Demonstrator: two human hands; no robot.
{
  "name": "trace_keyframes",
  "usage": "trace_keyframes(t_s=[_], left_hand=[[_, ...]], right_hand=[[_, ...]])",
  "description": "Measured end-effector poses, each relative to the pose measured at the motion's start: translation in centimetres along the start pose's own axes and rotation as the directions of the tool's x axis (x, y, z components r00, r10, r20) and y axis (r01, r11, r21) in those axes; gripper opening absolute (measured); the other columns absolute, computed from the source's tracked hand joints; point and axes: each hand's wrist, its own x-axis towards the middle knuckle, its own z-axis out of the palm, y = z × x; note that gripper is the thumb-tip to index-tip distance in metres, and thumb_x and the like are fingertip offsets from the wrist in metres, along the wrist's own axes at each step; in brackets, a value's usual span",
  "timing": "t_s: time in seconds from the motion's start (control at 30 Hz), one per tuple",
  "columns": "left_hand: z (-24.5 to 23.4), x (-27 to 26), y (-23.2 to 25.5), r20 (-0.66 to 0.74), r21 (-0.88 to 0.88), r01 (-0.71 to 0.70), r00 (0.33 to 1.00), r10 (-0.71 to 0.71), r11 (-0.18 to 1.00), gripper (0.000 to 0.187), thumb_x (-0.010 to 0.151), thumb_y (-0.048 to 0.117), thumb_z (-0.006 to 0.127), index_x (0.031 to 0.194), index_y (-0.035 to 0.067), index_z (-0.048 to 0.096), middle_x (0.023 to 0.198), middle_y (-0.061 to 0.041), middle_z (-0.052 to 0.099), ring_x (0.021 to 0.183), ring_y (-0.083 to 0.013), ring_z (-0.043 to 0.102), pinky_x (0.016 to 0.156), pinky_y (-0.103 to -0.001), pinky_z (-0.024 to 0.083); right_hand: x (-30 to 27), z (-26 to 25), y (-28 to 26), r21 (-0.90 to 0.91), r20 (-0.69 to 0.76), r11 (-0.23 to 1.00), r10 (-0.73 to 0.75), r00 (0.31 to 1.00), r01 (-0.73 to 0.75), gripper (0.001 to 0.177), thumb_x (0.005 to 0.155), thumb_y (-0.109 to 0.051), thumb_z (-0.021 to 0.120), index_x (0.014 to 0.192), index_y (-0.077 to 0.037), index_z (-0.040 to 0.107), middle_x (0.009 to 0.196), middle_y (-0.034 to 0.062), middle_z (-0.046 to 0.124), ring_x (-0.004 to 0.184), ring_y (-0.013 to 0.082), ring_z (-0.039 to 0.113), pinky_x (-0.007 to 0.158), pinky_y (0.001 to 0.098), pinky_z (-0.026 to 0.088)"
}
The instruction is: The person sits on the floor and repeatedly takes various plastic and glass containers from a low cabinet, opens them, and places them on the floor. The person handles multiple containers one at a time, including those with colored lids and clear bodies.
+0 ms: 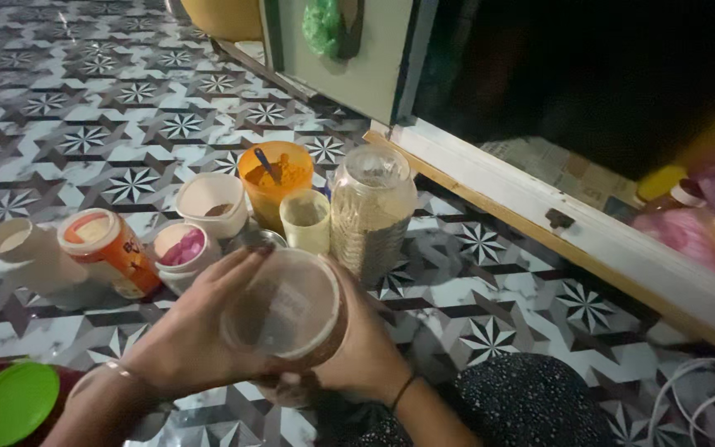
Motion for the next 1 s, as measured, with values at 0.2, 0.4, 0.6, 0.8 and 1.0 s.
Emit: trace_keyframes(t_s=[0.2,0.4,0.6,0.8,1.0], left_hand=[[1.0,1.0,2.8,-0.136,0.051,0.001,0.991,0.006,0.999,0.126,0.036,0.047,0.098,0.142,-0.004,0.050,0.142,-0.025,0.049,0.136,-0.0398,0.043,0.110,-0.045,0.036],[2.1,0.5,3.5,-0.289,0.066,0.057,0.957,-0.036,0.996,0.126,0.034,0.048,0.093,0.139,-0.006,0.050,0.136,-0.025,0.056,0.128,-0.0413,0.049,0.107,-0.047,0.039],[3.0,0.3,4.4,-0.373,0.091,0.070,0.927,-0.031,0.993,0.118,0.037,0.049,0.091,0.136,-0.004,0.054,0.134,-0.024,0.058,0.128,-0.0415,0.049,0.107,-0.050,0.038],[0.2,1.4,5.3,-0.085,0.221,0.001,0.996,0.019,0.975,0.110,0.045,0.050,0.091,0.140,0.006,0.056,0.141,-0.029,0.050,0.134,-0.0466,0.043,0.104,-0.051,0.039],[0.5,1.9,4.4,-0.072,0.259,-0.175,0.977,0.199,0.950,0.094,0.057,0.061,0.086,0.135,0.013,0.065,0.138,-0.032,0.055,0.130,-0.0472,0.050,0.105,-0.050,0.041]], right_hand=[[-0.2,0.6,-0.3,-0.002,-0.035,1.000,-0.011,0.999,0.011,0.126,0.052,-0.037,0.100,0.155,-0.003,0.038,0.153,0.0134,0.054,0.146,0.0260,0.054,0.123,0.0414,0.043],[-0.2,1.1,-0.2,0.147,-0.063,0.988,0.053,0.997,-0.043,0.128,0.053,-0.036,0.100,0.158,-0.003,0.035,0.154,0.0145,0.053,0.147,0.0272,0.054,0.124,0.0414,0.044],[-0.8,1.0,0.1,0.203,-0.070,0.979,0.020,0.997,-0.006,0.145,0.043,-0.036,0.100,0.160,-0.001,0.022,0.158,0.0172,0.044,0.149,0.0272,0.045,0.124,0.0431,0.036],[0.8,-1.4,0.2,-0.237,0.078,0.970,-0.041,0.996,0.058,0.135,0.050,-0.042,0.101,0.159,0.001,0.034,0.161,0.0203,0.048,0.151,0.0304,0.048,0.126,0.0426,0.038],[0.7,-0.6,1.2,0.012,0.062,1.000,0.002,0.998,-0.002,0.135,0.048,-0.044,0.098,0.157,0.001,0.031,0.157,0.0190,0.047,0.151,0.0335,0.046,0.126,0.0431,0.035]])
